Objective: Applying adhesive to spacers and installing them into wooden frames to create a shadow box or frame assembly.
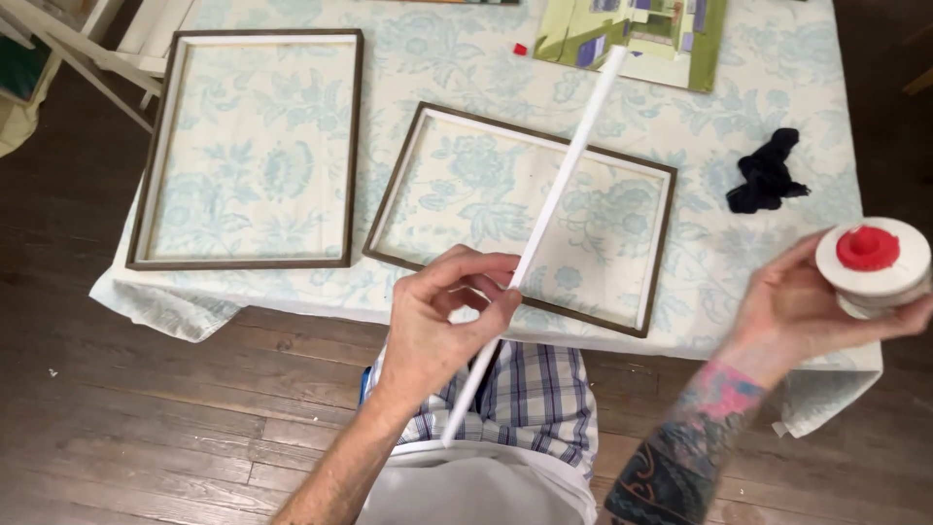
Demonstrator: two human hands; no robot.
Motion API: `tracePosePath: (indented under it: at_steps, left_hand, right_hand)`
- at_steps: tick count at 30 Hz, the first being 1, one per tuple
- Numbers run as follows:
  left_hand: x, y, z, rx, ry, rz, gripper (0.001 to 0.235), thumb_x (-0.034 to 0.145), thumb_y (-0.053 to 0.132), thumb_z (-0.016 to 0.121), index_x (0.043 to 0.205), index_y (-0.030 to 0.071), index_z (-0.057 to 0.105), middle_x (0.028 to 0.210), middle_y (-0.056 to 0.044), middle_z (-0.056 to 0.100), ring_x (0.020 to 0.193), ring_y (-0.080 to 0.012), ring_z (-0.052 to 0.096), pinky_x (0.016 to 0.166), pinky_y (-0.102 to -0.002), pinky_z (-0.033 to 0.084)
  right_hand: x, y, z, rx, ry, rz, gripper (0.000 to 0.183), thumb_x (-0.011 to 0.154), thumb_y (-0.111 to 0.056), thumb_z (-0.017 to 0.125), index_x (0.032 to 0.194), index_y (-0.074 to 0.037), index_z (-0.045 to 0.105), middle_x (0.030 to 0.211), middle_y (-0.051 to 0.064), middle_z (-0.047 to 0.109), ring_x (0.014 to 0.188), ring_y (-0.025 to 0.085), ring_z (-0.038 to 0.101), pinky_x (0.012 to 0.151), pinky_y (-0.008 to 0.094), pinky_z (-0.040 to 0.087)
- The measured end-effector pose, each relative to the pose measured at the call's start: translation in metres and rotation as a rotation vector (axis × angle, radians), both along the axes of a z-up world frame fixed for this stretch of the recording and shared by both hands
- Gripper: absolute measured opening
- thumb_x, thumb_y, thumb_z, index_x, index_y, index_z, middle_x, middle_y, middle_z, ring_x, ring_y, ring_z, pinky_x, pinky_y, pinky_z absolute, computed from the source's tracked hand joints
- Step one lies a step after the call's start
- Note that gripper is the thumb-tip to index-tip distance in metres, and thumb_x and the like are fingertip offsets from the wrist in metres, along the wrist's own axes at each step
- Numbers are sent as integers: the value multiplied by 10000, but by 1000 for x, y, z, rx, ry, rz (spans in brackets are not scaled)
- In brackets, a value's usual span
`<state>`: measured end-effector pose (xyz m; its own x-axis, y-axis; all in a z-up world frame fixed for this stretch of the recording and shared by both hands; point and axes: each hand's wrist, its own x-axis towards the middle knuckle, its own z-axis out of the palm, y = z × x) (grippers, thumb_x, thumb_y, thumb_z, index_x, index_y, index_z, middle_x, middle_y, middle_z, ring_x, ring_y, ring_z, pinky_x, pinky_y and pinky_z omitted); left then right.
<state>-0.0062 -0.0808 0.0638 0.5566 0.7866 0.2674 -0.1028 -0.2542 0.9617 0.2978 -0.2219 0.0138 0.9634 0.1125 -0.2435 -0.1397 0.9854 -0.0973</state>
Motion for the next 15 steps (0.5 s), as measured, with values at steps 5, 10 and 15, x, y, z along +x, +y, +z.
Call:
tracePosePath:
  at_steps: [5,10,15]
  left_hand:
    - [1,13,-34,-861,-320,-239,302,823,-13,788,1121,35,779,1003,-96,785,870,-213,716,843,-361,624]
    - [18,21,-65,-1253,-579,-351,305,920,-14,696,1225,-29,693,984,-116,742,790,-195,689,743,-301,603]
    - [31,23,-75,-1345,-636,-381,293,906,36,714,1197,21,683,977,-78,727,763,-160,681,659,-255,567]
  right_hand:
    - [18,-30,-10,-359,-106,-12,1040,536,-334,794,1485,16,552,1503,272,645,1331,406,702,982,479,693]
    - [-10,-36,3,-820,-448,101,823,697,-569,771,1383,-123,679,1267,93,738,1243,236,733,1131,416,660]
    - [-39,-38,26,-812,-784,256,830,847,-650,823,1439,-156,516,1494,-49,594,1191,107,689,1023,359,650]
